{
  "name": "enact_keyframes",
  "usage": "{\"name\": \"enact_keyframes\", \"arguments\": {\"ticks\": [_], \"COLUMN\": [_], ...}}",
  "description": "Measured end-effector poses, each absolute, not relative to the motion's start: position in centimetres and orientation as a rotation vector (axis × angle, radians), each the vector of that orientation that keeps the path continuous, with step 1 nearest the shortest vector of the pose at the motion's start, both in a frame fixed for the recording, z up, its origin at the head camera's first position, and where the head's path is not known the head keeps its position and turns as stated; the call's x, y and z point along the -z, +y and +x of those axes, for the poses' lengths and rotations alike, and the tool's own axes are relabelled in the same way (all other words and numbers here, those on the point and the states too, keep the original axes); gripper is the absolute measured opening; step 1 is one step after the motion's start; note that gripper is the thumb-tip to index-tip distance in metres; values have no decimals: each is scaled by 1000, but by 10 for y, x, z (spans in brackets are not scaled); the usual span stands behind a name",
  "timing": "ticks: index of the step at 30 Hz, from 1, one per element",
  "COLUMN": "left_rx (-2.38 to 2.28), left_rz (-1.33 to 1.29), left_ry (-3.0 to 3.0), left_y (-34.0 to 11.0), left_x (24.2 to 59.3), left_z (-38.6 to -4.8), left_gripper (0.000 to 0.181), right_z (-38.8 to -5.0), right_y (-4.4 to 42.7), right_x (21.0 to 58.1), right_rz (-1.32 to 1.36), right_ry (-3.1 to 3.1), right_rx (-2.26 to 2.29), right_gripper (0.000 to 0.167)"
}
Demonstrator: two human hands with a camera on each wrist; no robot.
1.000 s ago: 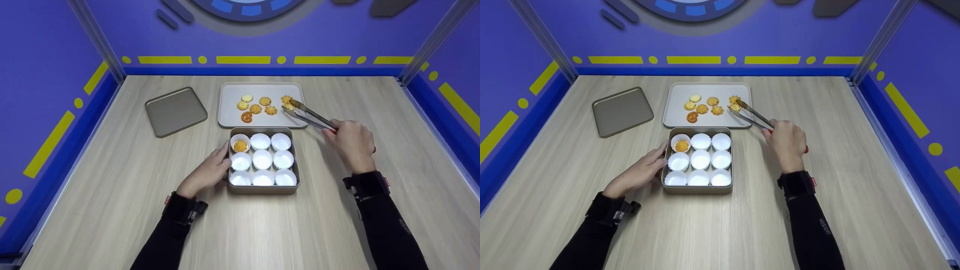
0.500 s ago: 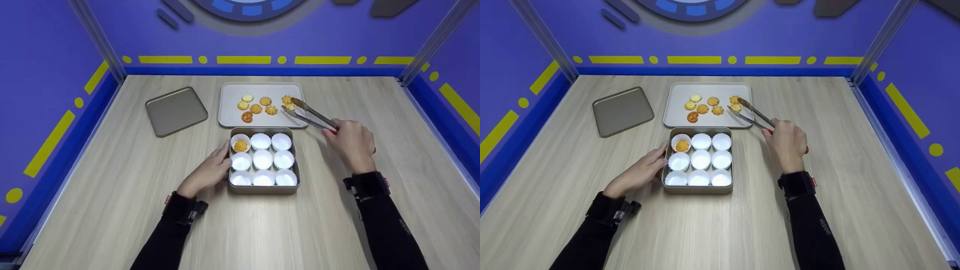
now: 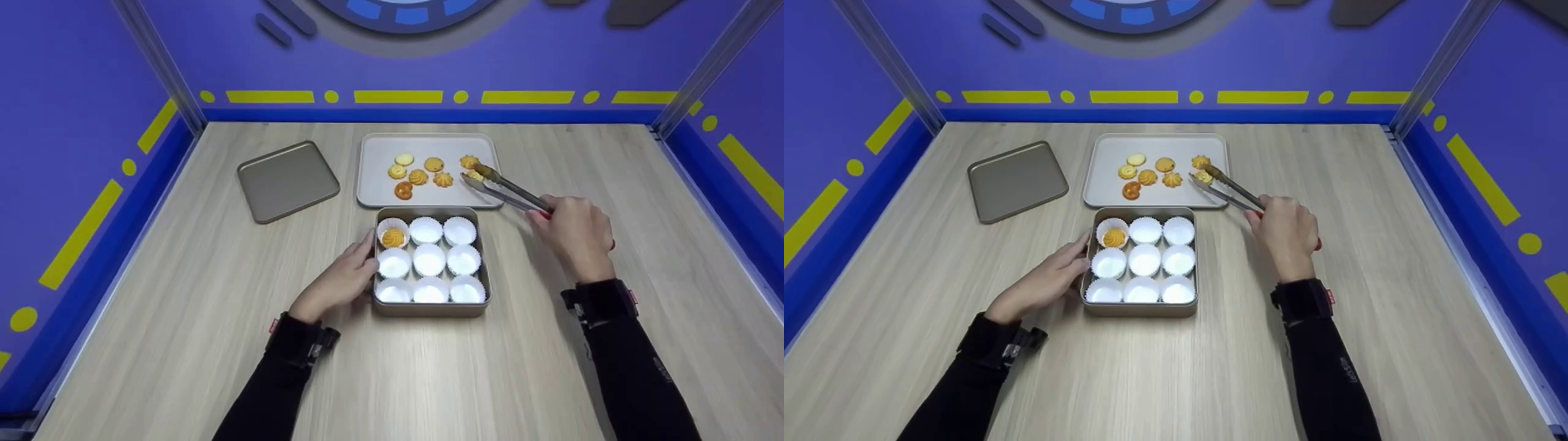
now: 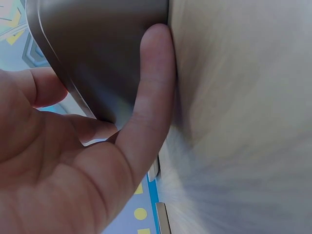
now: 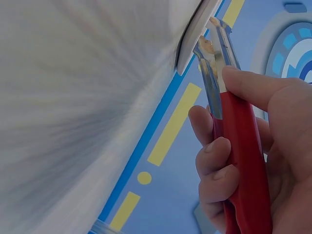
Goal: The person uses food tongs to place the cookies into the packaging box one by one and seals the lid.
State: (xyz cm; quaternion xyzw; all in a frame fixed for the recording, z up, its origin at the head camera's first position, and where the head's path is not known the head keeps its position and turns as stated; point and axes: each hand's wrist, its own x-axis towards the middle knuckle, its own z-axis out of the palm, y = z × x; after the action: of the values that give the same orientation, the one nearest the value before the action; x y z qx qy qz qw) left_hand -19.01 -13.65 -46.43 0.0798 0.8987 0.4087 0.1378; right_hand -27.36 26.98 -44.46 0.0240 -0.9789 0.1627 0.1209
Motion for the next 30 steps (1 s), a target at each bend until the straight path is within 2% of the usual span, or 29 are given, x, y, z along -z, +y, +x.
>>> {"name": "enact_keyframes", "arguments": {"ticks": [6, 11, 20, 26, 30], "left_rx": [-1183, -1190, -1189, -1184, -1194], "left_rz": [234, 240, 233, 240, 243], "left_ry": [2596, 2594, 2587, 2588, 2580], "left_y": [-136, -136, -136, -136, -136], "left_x": [464, 463, 464, 464, 464], "left_z": [-190, -190, -191, -191, -191], "left_gripper": [70, 70, 70, 70, 70], "right_z": [-273, -273, -273, -273, -273], "right_y": [274, 277, 276, 275, 275], "right_x": [441, 439, 440, 440, 440], "right_rz": [28, 6, 40, 53, 52], "right_ry": [-2936, -2952, -2906, -2897, -2901], "right_rx": [-539, -571, -552, -532, -527], "right_gripper": [42, 52, 40, 22, 31]}}
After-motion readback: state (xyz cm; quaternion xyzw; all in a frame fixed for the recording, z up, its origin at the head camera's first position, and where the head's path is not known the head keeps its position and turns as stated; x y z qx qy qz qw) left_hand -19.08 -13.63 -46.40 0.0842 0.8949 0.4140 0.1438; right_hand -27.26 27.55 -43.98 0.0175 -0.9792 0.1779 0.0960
